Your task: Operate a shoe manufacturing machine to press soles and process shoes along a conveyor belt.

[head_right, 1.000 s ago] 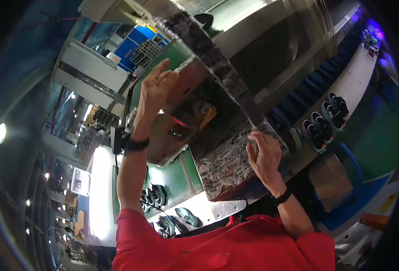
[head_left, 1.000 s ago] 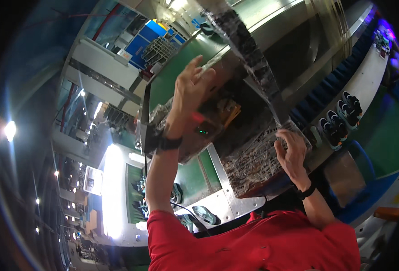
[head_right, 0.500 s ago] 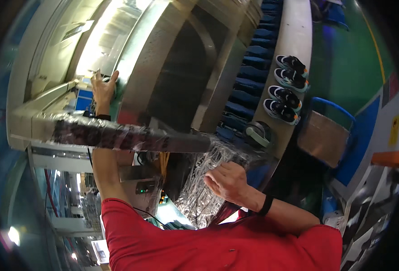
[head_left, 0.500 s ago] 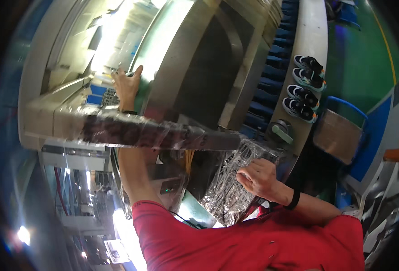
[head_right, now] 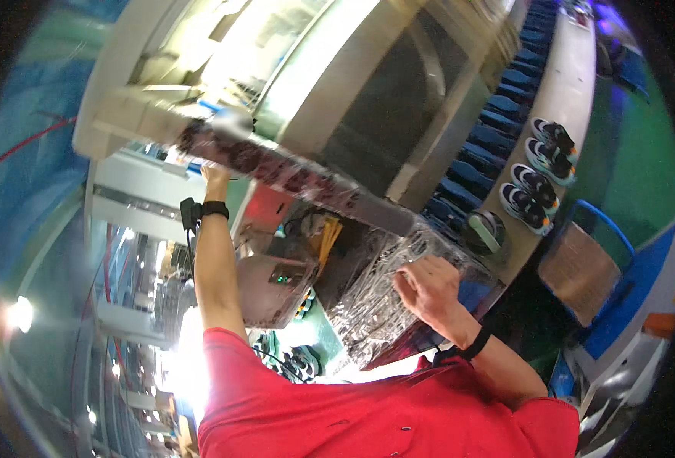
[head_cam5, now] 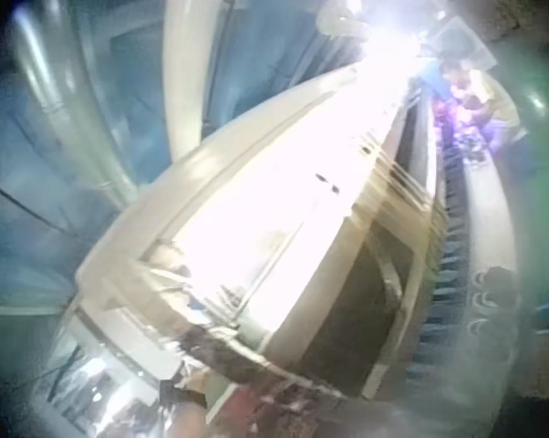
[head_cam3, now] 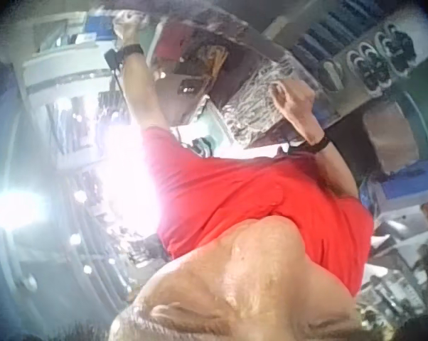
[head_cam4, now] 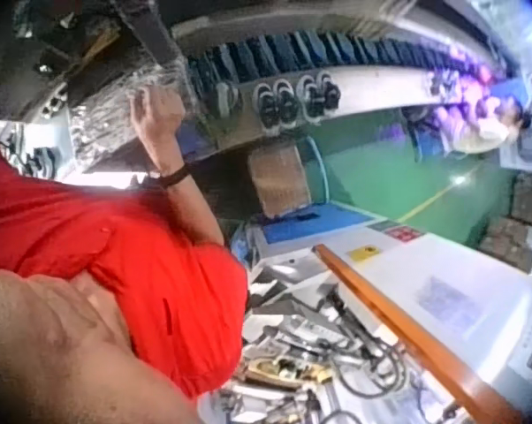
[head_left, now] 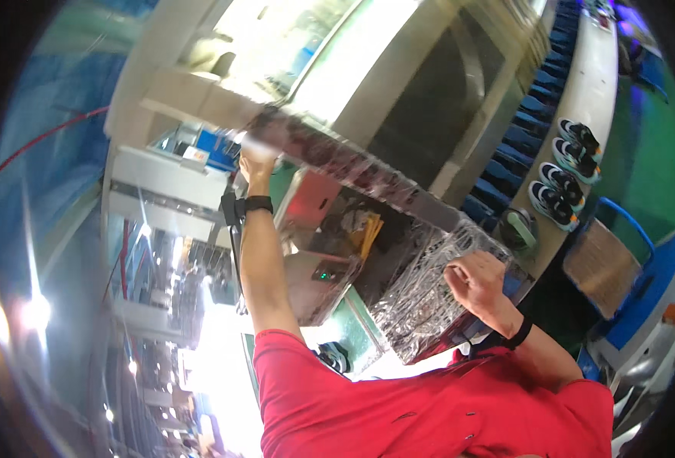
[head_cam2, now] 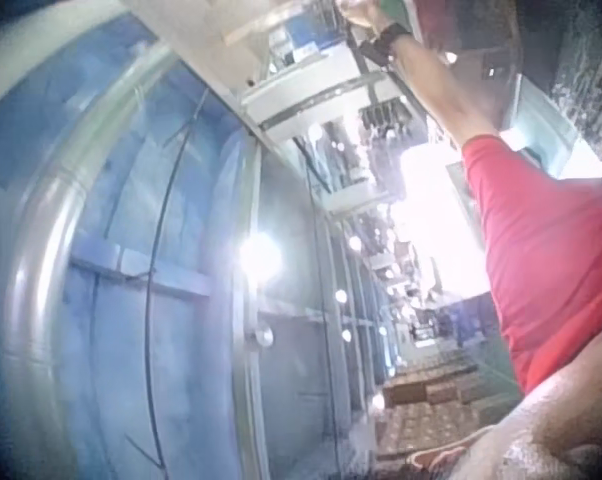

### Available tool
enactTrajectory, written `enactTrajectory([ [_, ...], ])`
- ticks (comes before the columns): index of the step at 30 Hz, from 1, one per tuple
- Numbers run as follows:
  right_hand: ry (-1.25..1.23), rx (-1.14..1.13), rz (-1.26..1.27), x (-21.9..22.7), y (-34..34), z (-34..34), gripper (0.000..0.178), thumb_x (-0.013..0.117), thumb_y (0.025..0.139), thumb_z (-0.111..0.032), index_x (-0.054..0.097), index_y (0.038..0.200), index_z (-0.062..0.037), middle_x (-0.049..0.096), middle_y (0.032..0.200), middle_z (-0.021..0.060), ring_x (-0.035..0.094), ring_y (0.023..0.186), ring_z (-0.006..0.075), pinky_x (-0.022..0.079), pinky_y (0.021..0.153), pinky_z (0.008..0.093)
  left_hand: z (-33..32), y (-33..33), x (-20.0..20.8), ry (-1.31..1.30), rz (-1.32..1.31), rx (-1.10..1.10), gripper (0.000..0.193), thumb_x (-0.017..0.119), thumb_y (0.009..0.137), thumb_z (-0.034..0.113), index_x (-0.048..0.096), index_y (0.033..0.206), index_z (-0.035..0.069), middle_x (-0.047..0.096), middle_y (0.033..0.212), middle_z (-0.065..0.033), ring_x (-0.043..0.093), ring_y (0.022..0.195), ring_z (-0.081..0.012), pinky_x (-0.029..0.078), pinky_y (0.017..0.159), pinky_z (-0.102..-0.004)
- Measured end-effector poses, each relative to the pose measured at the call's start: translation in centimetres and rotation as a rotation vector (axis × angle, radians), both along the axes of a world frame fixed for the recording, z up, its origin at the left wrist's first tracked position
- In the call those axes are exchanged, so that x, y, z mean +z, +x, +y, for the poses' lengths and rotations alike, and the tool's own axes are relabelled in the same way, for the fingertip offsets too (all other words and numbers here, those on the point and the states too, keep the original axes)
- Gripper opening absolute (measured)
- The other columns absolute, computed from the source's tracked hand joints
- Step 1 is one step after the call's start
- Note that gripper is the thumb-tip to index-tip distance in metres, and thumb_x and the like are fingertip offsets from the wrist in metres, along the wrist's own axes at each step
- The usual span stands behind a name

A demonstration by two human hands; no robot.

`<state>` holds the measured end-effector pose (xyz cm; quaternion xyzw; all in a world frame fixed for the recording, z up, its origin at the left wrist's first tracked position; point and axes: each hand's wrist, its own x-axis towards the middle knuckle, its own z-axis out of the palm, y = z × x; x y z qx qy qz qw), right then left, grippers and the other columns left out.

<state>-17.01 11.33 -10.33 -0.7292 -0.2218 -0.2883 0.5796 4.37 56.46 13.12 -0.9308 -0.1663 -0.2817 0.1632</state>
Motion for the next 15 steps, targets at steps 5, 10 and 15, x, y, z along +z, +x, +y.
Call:
enactTrajectory([
  [5,0.004,0.164,-0.017,1.8,-1.1,-0.4,0.011,0.073,0.076,-0.010,0.062,0.080,-0.0079,0.056,0.061,0.0043,0.057,0.055,0.0213,0.045,0.053,0.0330,-2.8,-17.7,10.9,-0.633,-0.375,-0.190,0.035,0.078,0.074,0.010,0.070,0.106,0.000,0.071,0.091,-0.0112,0.066,0.078,-0.0158,0.051,0.069,-0.0288],
  [10,0.069,0.367,0.119,2.7,-0.4,-1.3,0.037,0.076,0.082,-0.020,0.061,0.113,-0.0053,0.065,0.094,0.0097,0.063,0.081,0.0216,0.049,0.065,0.0337,-13.8,-29.1,13.9,-0.946,-0.475,-0.422,0.028,0.071,0.087,0.013,0.067,0.112,0.002,0.068,0.079,-0.0034,0.062,0.062,-0.0072,0.048,0.049,-0.0189],
  [15,0.112,0.461,-0.113,10.0,-0.6,-1.4,0.075,0.081,0.077,-0.024,0.043,0.138,-0.0029,0.056,0.130,0.0145,0.058,0.115,0.0285,0.044,0.099,0.0352,-18.8,-33.9,6.5,-1.157,-0.307,-0.407,0.026,0.067,0.089,0.014,0.068,0.113,0.004,0.068,0.080,0.0008,0.053,0.056,-0.0021,0.037,0.049,-0.0150],
])
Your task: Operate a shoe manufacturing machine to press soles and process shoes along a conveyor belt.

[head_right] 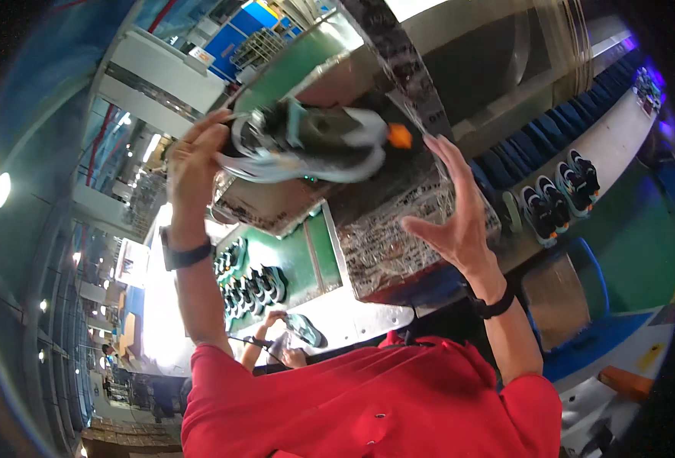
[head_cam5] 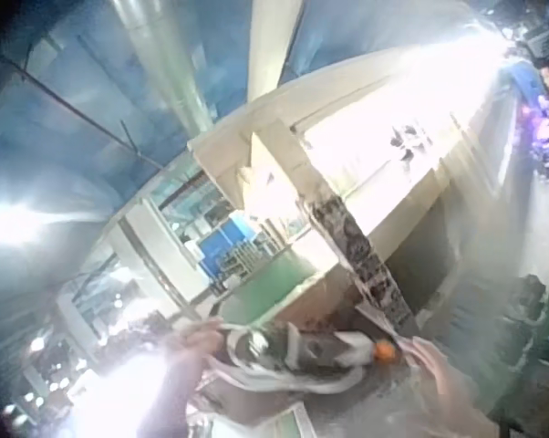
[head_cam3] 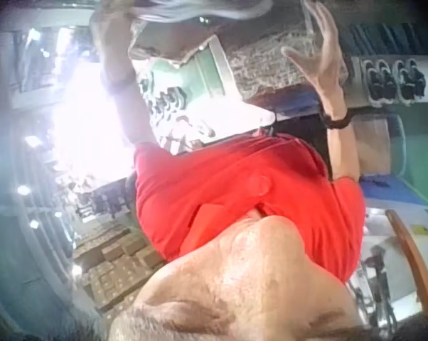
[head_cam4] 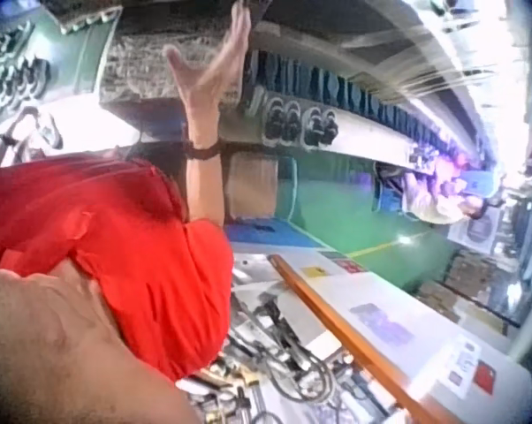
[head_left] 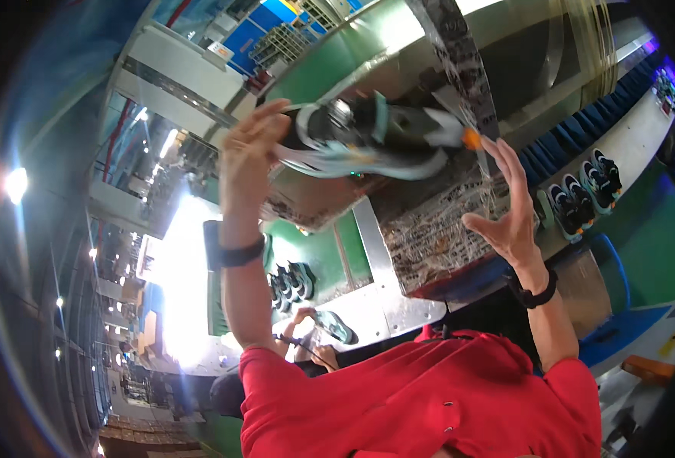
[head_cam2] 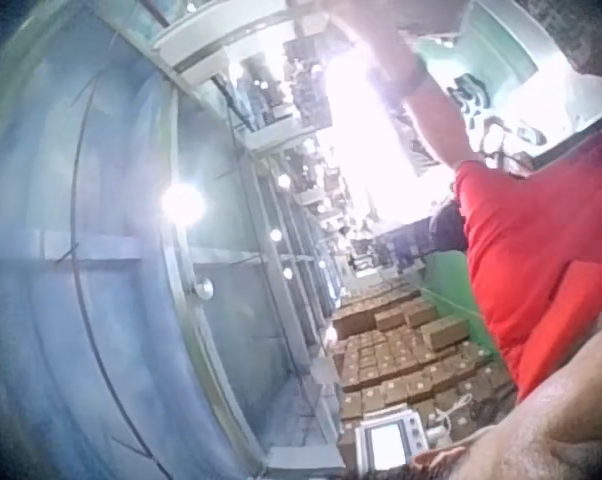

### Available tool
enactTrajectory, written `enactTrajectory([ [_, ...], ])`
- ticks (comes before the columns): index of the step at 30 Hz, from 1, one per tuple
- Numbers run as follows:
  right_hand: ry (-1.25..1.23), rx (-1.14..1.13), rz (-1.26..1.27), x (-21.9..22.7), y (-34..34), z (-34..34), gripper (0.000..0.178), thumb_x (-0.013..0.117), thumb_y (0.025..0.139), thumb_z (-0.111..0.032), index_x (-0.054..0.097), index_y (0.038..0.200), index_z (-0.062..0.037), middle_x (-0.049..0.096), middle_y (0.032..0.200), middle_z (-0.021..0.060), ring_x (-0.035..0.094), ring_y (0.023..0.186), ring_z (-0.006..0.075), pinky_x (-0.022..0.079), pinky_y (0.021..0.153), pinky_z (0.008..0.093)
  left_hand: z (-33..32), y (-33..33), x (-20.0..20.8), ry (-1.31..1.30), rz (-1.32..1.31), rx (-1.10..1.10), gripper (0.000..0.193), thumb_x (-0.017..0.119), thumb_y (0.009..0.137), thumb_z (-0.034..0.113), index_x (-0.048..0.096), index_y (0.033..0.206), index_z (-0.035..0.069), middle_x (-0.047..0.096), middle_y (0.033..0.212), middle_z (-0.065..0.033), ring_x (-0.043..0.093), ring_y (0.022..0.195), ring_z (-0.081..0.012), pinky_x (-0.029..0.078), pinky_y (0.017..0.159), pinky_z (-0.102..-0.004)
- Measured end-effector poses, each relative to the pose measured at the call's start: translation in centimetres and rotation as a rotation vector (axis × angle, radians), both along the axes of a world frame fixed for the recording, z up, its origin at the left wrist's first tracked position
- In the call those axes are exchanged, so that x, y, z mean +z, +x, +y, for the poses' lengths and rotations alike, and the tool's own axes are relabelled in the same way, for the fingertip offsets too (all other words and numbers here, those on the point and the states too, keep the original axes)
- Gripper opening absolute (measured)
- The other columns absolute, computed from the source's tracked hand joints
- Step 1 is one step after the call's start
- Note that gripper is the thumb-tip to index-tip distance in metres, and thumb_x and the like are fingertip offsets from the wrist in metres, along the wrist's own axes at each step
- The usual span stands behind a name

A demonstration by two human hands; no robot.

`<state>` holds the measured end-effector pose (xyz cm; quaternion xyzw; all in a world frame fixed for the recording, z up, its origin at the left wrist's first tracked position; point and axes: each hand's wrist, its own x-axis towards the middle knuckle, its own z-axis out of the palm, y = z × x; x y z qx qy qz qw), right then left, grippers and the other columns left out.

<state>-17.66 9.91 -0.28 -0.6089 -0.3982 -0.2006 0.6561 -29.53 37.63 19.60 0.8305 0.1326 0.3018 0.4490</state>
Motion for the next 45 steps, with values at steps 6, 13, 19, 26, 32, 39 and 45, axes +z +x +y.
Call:
enactTrajectory([
  [6,0.120,0.395,0.390,-6.2,-5.0,1.7,0.073,0.084,0.071,-0.011,0.048,0.133,0.0018,0.056,0.127,0.0122,0.056,0.116,0.0213,0.043,0.100,0.0305,-3.8,1.7,-18.3,-0.245,0.159,-0.157,0.039,0.060,0.096,0.019,0.055,0.129,-0.001,0.066,0.101,-0.0072,0.065,0.083,-0.0149,0.051,0.074,-0.0247],
  [13,-0.043,0.017,0.414,-7.8,-8.1,3.7,0.070,0.080,0.071,-0.004,0.047,0.133,0.0021,0.058,0.123,0.0123,0.056,0.112,0.0179,0.044,0.097,0.0312,-3.5,0.3,-25.5,0.735,0.071,-0.302,0.059,0.065,0.083,0.008,0.042,0.136,-0.004,0.038,0.146,-0.0242,0.035,0.136,-0.0399,0.026,0.113,-0.0517],
  [19,-0.578,0.001,0.439,0.5,-8.5,0.8,0.084,0.078,0.066,-0.017,0.042,0.140,-0.0014,0.055,0.131,0.0209,0.055,0.120,0.0286,0.042,0.103,0.0379,-2.7,-2.1,-26.7,0.605,0.145,-0.374,0.091,0.072,0.079,0.029,0.022,0.148,-0.002,0.021,0.155,-0.0234,0.027,0.141,-0.0389,0.020,0.117,-0.0503],
  [26,-1.025,-0.257,0.368,3.7,-5.3,9.3,0.070,0.074,0.064,-0.007,0.050,0.129,-0.0008,0.065,0.108,0.0231,0.065,0.102,0.0305,0.049,0.089,0.0374,-1.4,-1.5,-26.9,0.544,0.000,-0.432,0.090,0.070,0.078,0.033,0.024,0.144,-0.009,0.023,0.151,-0.0294,0.037,0.129,-0.0486,0.027,0.111,-0.0552],
  [32,-0.973,-0.411,0.227,2.1,-5.6,9.5,0.059,0.074,0.065,-0.012,0.056,0.121,-0.0063,0.068,0.100,0.0188,0.067,0.097,0.0342,0.050,0.087,0.0381,-1.1,-1.2,-27.4,0.475,-0.089,-0.439,0.085,0.070,0.079,0.031,0.029,0.142,-0.010,0.028,0.148,-0.0306,0.041,0.127,-0.0467,0.029,0.108,-0.0574],
  [39,-0.696,-0.715,0.115,-0.3,-9.0,8.4,0.058,0.077,0.070,-0.029,0.056,0.120,-0.0085,0.067,0.100,0.0197,0.067,0.089,0.0359,0.053,0.078,0.0442,-0.9,-1.7,-28.0,0.489,-0.282,-0.502,0.064,0.065,0.088,0.019,0.038,0.137,-0.012,0.040,0.140,-0.0336,0.039,0.131,-0.0469,0.031,0.109,-0.0469],
  [45,0.026,-0.630,0.419,-0.4,-20.0,3.5,0.068,0.078,0.067,-0.013,0.050,0.129,-0.0039,0.063,0.119,0.0129,0.061,0.109,0.0207,0.047,0.095,0.0324,-6.9,-6.4,-24.0,-0.322,-0.174,-0.893,0.070,0.052,0.099,0.033,0.021,0.146,-0.009,0.034,0.147,-0.0269,0.038,0.133,-0.0316,0.029,0.110,-0.0403],
])
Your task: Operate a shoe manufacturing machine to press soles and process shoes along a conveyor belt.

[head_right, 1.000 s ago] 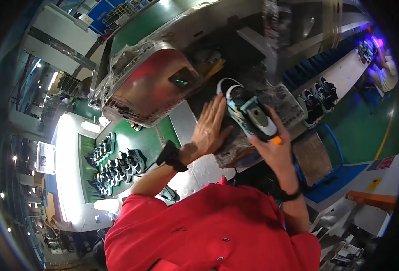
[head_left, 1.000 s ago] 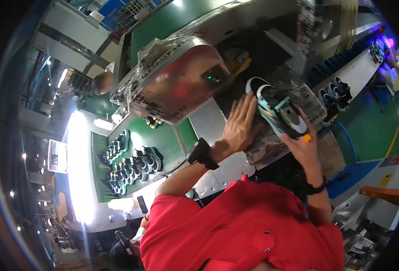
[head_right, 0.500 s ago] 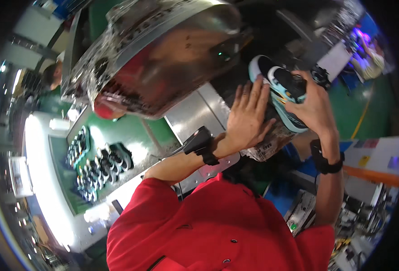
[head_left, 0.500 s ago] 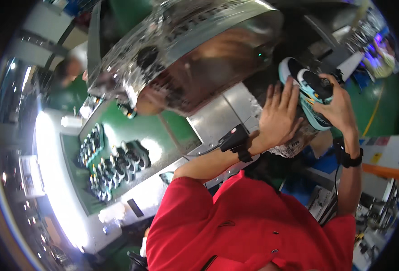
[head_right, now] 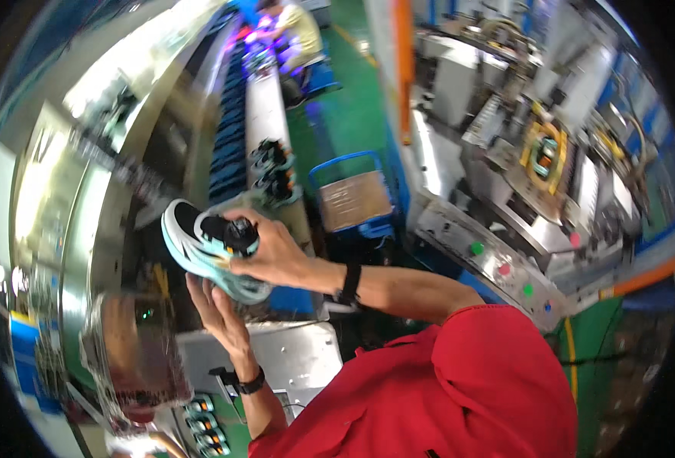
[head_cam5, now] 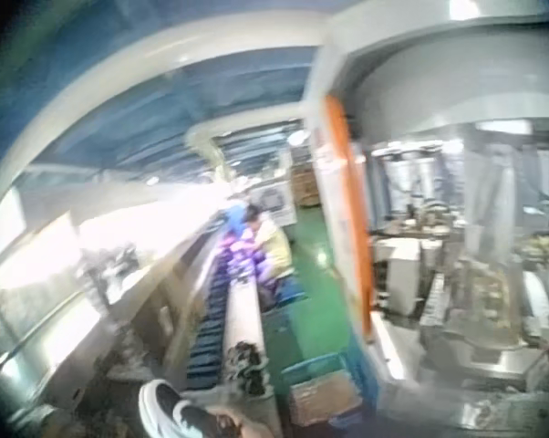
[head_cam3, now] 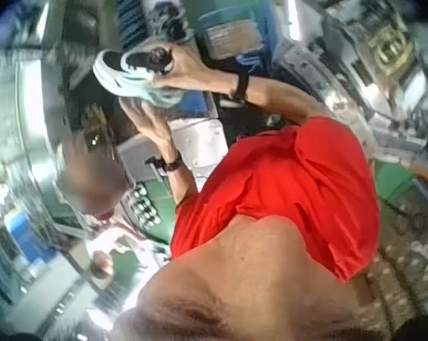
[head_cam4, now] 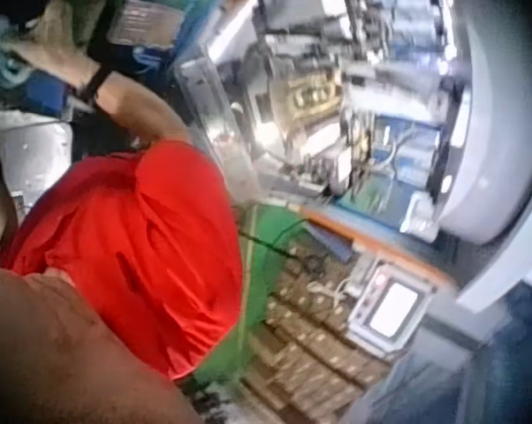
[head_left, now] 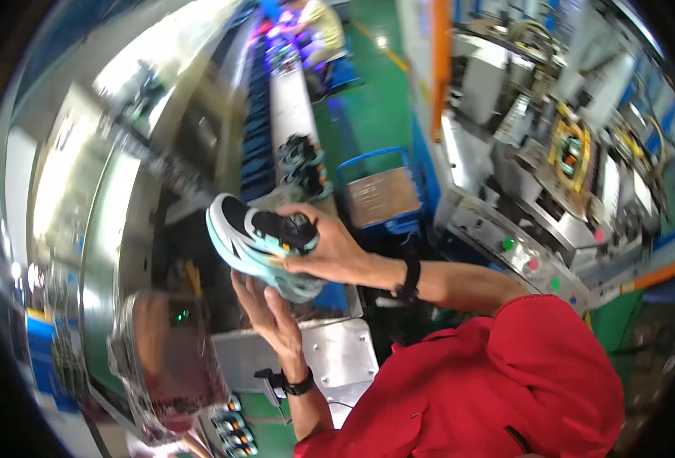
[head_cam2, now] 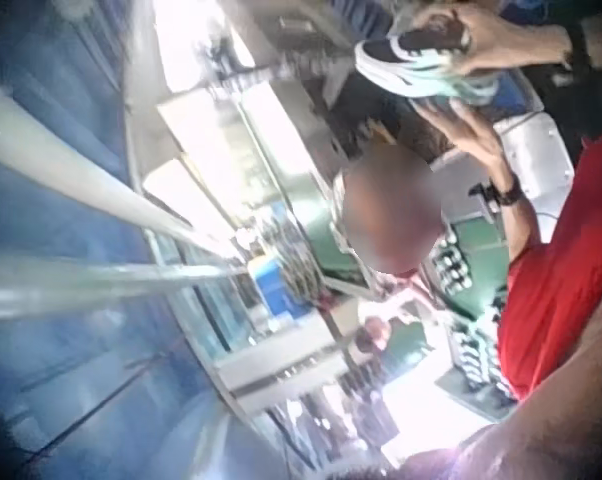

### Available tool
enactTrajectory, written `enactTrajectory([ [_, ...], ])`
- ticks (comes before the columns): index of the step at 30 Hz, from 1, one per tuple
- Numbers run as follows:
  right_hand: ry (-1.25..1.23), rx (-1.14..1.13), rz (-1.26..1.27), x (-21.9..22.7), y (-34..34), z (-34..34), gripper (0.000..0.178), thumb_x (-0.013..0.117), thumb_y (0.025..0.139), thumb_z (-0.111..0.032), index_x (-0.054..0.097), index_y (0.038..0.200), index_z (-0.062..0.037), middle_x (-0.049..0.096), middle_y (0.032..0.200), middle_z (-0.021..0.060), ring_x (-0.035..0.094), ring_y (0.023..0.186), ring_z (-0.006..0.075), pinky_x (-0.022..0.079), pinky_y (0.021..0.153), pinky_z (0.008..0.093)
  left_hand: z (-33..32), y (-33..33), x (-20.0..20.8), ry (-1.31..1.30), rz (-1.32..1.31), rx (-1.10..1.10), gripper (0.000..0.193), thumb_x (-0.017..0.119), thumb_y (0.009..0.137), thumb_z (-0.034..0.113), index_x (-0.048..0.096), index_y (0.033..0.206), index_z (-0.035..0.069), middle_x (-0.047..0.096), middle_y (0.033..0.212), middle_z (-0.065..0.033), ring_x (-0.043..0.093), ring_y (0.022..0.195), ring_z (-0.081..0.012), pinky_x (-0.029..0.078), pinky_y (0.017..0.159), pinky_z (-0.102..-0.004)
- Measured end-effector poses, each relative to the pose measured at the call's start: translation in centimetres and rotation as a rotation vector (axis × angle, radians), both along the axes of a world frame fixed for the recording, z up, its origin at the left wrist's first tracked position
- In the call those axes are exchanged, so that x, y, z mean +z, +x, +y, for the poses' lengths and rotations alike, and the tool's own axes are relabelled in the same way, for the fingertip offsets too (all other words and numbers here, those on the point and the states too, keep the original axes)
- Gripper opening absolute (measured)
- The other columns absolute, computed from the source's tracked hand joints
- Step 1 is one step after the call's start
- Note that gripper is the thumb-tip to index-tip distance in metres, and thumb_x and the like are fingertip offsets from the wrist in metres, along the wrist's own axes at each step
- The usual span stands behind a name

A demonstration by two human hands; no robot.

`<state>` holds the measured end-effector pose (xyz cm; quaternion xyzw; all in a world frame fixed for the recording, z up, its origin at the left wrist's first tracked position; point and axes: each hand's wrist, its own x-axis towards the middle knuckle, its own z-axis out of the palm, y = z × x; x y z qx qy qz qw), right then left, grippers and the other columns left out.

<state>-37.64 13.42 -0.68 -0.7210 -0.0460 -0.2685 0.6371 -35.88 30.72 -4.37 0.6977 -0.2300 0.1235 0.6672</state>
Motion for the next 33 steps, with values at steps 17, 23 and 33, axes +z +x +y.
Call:
enactTrajectory([
  [17,0.247,-1.250,0.110,-2.1,-45.5,-31.1,0.060,0.073,0.067,-0.007,0.056,0.124,-0.0037,0.062,0.111,0.0074,0.060,0.096,0.0155,0.047,0.089,0.0280,-50.3,-23.7,-2.3,0.345,0.335,-1.230,0.057,0.054,0.098,0.037,0.043,0.138,-0.002,0.058,0.119,-0.0063,0.060,0.100,-0.0125,0.046,0.081,-0.0222],
  [23,0.219,-1.654,0.078,-4.0,-54.5,-33.4,0.058,0.067,0.069,-0.003,0.054,0.126,0.0001,0.060,0.114,0.0071,0.058,0.102,0.0159,0.044,0.093,0.0291,-72.0,-26.0,-10.5,0.639,-0.006,-0.902,0.071,0.068,0.081,0.048,0.056,0.118,-0.011,0.065,0.109,-0.0274,0.064,0.102,-0.0345,0.050,0.083,-0.0399],
  [33,0.025,-1.972,0.350,-5.2,-58.9,-36.7,0.056,0.066,0.071,-0.006,0.056,0.125,0.0012,0.060,0.110,0.0067,0.058,0.094,0.0132,0.046,0.086,0.0263,-82.0,-31.3,-13.2,0.938,-0.094,-0.890,0.047,0.070,0.071,0.014,0.053,0.109,-0.008,0.064,0.106,-0.0277,0.063,0.101,-0.0409,0.051,0.088,-0.0456],
])
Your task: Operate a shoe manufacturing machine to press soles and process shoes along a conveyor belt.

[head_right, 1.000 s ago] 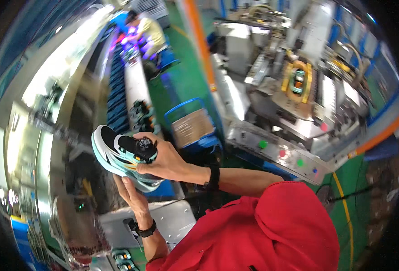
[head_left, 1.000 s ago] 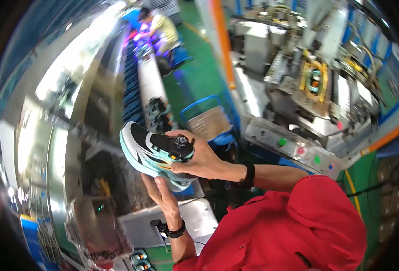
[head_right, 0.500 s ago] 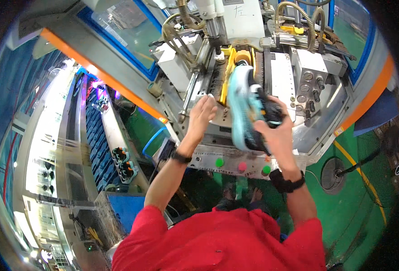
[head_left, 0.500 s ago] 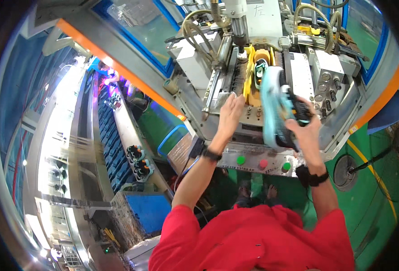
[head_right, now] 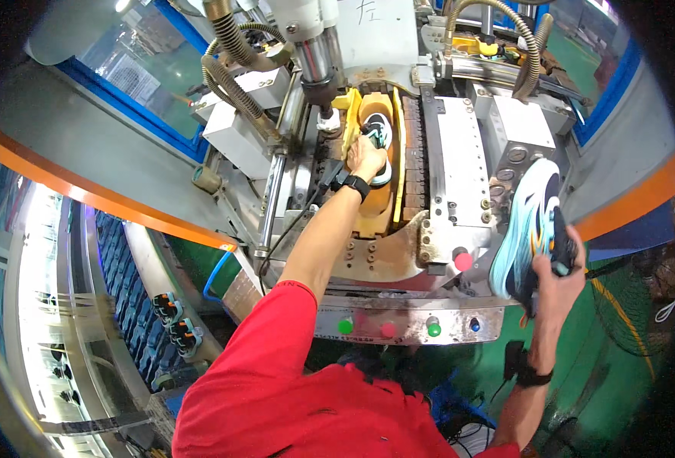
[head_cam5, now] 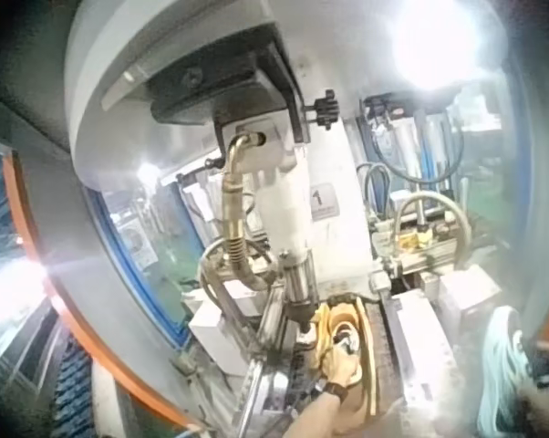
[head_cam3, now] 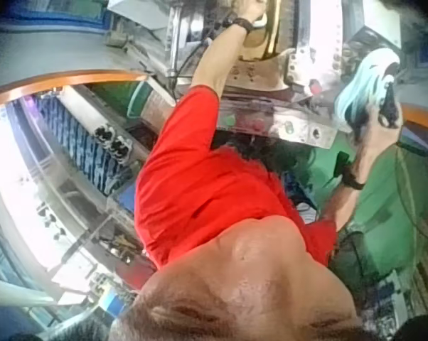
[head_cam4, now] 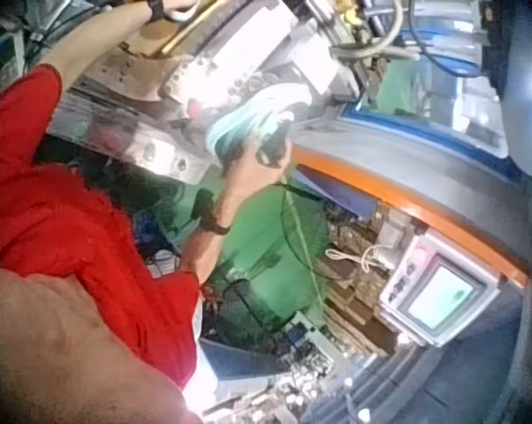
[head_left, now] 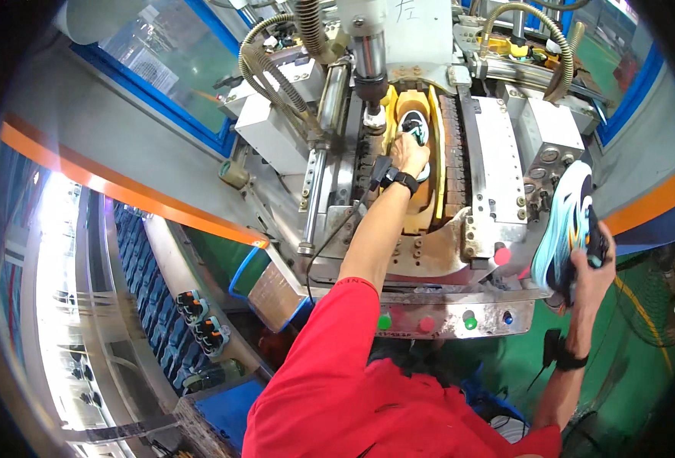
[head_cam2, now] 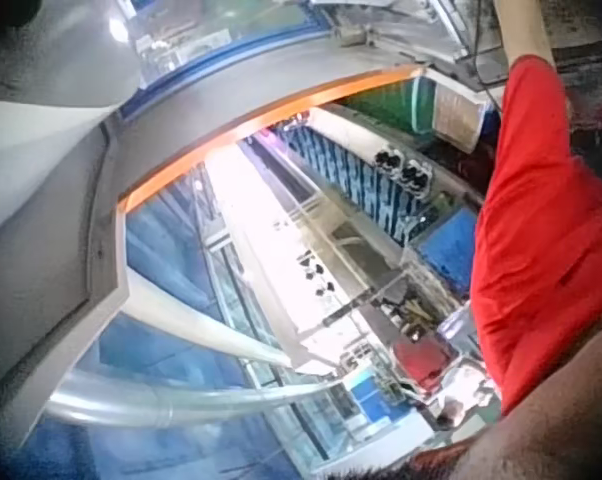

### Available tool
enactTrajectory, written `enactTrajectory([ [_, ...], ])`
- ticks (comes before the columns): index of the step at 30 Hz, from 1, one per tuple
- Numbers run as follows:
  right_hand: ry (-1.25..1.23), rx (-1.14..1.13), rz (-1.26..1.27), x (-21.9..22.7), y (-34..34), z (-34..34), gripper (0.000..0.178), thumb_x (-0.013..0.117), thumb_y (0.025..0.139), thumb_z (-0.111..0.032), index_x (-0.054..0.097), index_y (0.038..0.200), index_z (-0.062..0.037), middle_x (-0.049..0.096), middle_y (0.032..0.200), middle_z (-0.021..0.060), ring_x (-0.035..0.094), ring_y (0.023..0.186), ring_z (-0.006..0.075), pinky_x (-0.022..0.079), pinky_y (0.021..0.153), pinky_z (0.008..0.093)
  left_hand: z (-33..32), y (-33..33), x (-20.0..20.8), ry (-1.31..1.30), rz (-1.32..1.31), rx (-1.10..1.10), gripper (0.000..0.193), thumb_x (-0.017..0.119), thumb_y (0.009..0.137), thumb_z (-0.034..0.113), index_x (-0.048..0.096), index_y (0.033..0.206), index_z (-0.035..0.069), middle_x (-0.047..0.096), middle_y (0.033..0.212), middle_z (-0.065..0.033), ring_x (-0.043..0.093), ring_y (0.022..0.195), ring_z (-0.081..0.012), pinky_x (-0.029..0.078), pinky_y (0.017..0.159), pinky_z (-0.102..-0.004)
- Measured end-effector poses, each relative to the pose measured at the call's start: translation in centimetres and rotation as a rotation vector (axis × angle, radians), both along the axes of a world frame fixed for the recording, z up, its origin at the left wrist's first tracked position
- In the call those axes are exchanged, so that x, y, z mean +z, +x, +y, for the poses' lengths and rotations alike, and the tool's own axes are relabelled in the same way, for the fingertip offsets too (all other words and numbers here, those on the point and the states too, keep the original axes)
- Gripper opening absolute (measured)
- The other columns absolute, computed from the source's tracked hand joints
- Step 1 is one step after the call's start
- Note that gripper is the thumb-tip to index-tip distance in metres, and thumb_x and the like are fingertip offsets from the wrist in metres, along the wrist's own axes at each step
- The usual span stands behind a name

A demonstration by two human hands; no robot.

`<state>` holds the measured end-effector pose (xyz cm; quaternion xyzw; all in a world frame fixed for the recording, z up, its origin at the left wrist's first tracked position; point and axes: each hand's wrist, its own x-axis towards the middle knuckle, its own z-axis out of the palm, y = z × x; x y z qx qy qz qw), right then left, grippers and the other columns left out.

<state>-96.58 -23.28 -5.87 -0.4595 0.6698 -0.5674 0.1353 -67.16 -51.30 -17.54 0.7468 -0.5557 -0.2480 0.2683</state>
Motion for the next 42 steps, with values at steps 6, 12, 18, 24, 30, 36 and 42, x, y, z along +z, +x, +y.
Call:
enactTrajectory([
  [6,0.287,0.184,0.138,3.9,2.5,-16.6,0.052,0.070,0.072,-0.015,0.057,0.119,0.0021,0.065,0.098,0.0098,0.060,0.084,0.0139,0.049,0.072,0.0266,6.6,5.7,1.9,0.155,1.201,-0.016,0.026,0.071,0.080,0.006,0.064,0.101,-0.007,0.069,0.093,-0.0135,0.068,0.080,-0.0233,0.057,0.072,-0.0353],
  [12,0.719,0.456,0.559,1.8,17.7,-28.7,0.067,0.080,0.061,-0.034,0.058,0.110,0.0070,0.064,0.109,0.0244,0.063,0.101,0.0323,0.051,0.084,0.0379,26.2,14.6,11.2,0.259,1.251,0.042,0.039,0.072,0.081,0.005,0.058,0.116,-0.005,0.065,0.105,-0.0087,0.064,0.092,-0.0163,0.053,0.085,-0.0312],
  [18,0.430,0.307,0.751,-12.3,23.4,-33.0,0.042,0.065,0.076,-0.020,0.052,0.105,0.0078,0.068,0.095,0.0274,0.067,0.094,0.0397,0.054,0.080,0.0437,42.0,20.9,14.1,-0.027,1.177,0.320,0.057,0.068,0.081,-0.002,0.045,0.133,-0.005,0.061,0.116,-0.0107,0.062,0.102,-0.0195,0.053,0.090,-0.0340],
  [24,0.467,0.276,0.679,-12.4,25.5,-31.6,0.047,0.063,0.081,-0.025,0.042,0.112,0.0029,0.065,0.098,0.0289,0.066,0.090,0.0441,0.054,0.081,0.0489,54.4,21.2,10.9,-0.223,1.044,0.831,0.043,0.061,0.084,-0.005,0.052,0.125,-0.004,0.063,0.110,-0.0116,0.065,0.096,-0.0216,0.055,0.085,-0.0346],
  [30,0.051,0.871,0.695,-6.8,31.8,-8.5,0.017,0.058,0.090,-0.009,0.063,0.101,0.0026,0.063,0.095,0.0204,0.060,0.087,0.0357,0.048,0.077,0.0403,61.1,17.7,4.8,-0.327,1.086,1.274,0.028,0.066,0.086,0.004,0.059,0.112,-0.003,0.066,0.100,-0.0098,0.066,0.084,-0.0198,0.057,0.073,-0.0337],
  [36,-0.150,1.424,0.664,-26.4,36.9,-0.9,0.009,0.056,0.084,-0.003,0.057,0.093,-0.0007,0.054,0.096,0.0189,0.053,0.092,0.0376,0.044,0.081,0.0450,65.4,16.7,-1.6,-0.452,1.102,1.411,0.029,0.076,0.080,0.010,0.065,0.100,-0.007,0.068,0.093,-0.0107,0.066,0.081,-0.0195,0.056,0.074,-0.0329],
  [42,-0.156,1.502,0.566,-31.0,37.3,-0.8,0.010,0.057,0.085,-0.005,0.057,0.094,0.0001,0.054,0.093,0.0182,0.052,0.094,0.0383,0.043,0.084,0.0454,77.3,14.0,-6.8,-0.623,1.057,1.864,0.024,0.078,0.074,0.004,0.067,0.092,-0.008,0.069,0.089,-0.0127,0.068,0.076,-0.0233,0.058,0.070,-0.0353],
])
